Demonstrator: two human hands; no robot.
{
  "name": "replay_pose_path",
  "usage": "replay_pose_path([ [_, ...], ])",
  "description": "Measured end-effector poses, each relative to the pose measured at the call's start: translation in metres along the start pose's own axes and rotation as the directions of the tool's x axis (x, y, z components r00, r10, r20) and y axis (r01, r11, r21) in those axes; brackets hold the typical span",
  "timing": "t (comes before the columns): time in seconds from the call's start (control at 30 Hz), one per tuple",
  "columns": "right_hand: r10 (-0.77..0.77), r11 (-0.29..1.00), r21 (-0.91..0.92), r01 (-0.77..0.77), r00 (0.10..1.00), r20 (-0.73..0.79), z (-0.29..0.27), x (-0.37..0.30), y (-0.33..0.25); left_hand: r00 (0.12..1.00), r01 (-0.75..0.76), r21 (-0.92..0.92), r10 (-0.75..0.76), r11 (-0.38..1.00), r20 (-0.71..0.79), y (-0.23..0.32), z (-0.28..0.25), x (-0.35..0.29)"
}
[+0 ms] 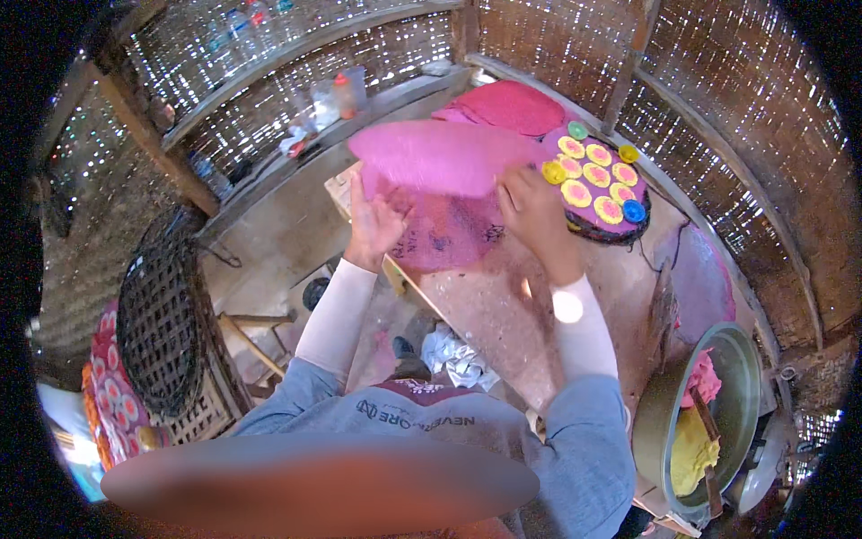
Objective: The person uses a wooden press to shape yellow dough into circular patterns on a purple mat. They then use a small tool to add pink dough centers to the yellow circles. The person repeats this process to create multiple decorative cake-like items.
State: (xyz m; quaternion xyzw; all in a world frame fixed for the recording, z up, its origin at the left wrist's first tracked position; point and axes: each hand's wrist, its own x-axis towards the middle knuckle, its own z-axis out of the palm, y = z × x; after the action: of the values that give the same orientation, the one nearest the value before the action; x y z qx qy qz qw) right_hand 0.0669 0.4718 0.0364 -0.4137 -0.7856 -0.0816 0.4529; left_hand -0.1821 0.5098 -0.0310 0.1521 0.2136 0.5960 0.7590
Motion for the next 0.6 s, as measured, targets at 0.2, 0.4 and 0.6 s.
replay_pose_path([
  [0.2, 0.359, 0.920, 0.149, -0.363, 0.932, 0.054, 0.013, -0.105, 0.000, 0.825, -0.262, 0.761, 0.547, 0.593, -0.142, -0.017, -0.094, -0.021],
  [0.4, 0.629, 0.732, 0.369, -0.573, 0.776, -0.045, 0.038, -0.126, -0.017, 0.850, -0.237, 0.692, 0.490, 0.682, -0.192, -0.029, -0.098, -0.056],
  [0.6, 0.649, 0.713, 0.533, -0.456, 0.718, -0.253, -0.023, -0.084, -0.003, 0.779, 0.147, 0.980, 0.595, 0.133, -0.198, 0.032, -0.116, -0.044],
])
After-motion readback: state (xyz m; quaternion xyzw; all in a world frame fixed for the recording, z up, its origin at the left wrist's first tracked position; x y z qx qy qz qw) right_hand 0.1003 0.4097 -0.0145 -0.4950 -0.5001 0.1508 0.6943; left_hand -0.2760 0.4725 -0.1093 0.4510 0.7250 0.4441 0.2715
